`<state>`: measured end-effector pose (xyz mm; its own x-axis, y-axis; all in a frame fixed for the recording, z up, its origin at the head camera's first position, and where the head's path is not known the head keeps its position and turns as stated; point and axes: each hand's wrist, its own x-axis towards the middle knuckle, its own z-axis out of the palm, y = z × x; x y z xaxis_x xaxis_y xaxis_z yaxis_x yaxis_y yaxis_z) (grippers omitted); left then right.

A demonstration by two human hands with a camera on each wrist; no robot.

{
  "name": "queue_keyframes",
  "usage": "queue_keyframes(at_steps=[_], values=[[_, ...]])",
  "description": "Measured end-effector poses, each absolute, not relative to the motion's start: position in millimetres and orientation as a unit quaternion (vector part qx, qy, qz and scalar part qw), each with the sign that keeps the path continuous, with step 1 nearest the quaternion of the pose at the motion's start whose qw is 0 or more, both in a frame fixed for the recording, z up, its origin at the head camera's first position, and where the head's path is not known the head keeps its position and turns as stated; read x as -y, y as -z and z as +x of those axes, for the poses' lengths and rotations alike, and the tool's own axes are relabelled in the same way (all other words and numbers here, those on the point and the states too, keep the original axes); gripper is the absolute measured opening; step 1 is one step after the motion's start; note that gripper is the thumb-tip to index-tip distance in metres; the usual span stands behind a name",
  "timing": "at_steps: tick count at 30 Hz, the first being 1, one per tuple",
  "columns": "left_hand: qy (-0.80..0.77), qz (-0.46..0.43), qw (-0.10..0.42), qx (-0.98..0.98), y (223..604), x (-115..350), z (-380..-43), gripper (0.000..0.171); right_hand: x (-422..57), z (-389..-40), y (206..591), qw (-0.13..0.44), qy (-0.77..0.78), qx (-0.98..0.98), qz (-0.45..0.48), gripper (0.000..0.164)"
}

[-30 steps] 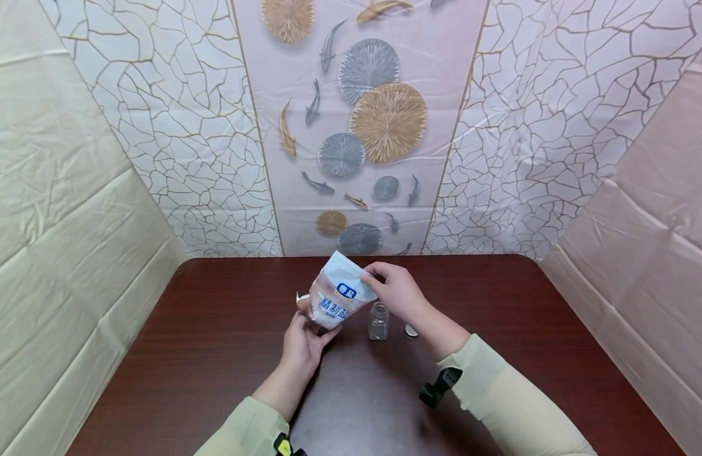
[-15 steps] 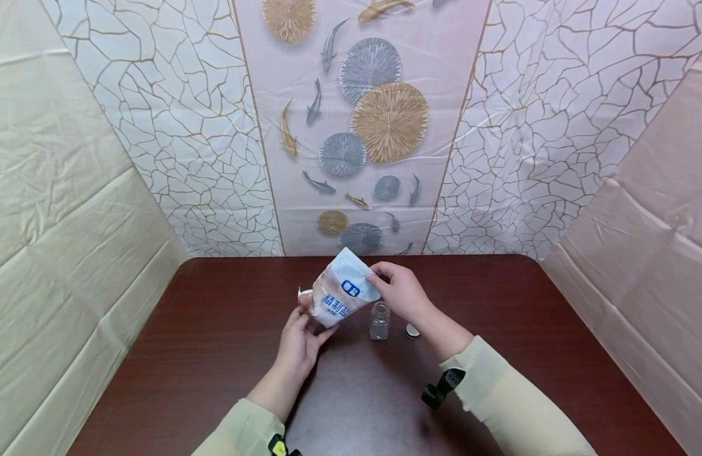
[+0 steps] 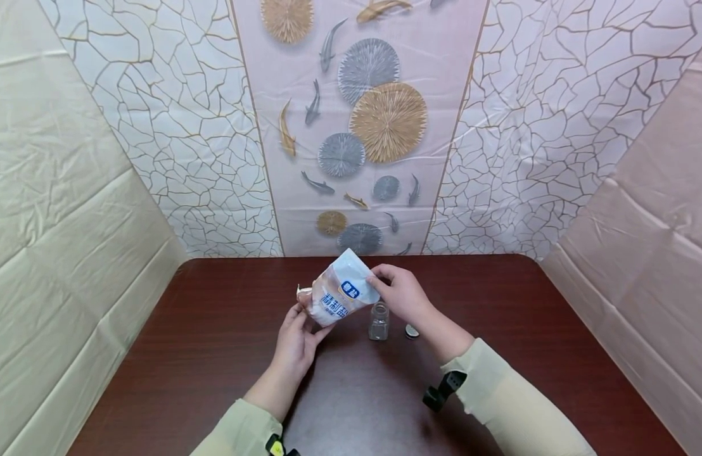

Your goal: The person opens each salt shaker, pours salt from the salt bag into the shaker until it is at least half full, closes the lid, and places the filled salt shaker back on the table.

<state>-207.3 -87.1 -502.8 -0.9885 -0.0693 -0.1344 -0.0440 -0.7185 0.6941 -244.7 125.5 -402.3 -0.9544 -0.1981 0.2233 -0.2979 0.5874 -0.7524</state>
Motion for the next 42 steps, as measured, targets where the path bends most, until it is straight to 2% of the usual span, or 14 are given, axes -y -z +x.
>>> queue_keyframes(at_steps=[42], values=[[0.897,0.06,0.041,0.436,488,87,-211,0.009,-136,-241,409,0.062,-0.428,0.892,0.129,0.011]])
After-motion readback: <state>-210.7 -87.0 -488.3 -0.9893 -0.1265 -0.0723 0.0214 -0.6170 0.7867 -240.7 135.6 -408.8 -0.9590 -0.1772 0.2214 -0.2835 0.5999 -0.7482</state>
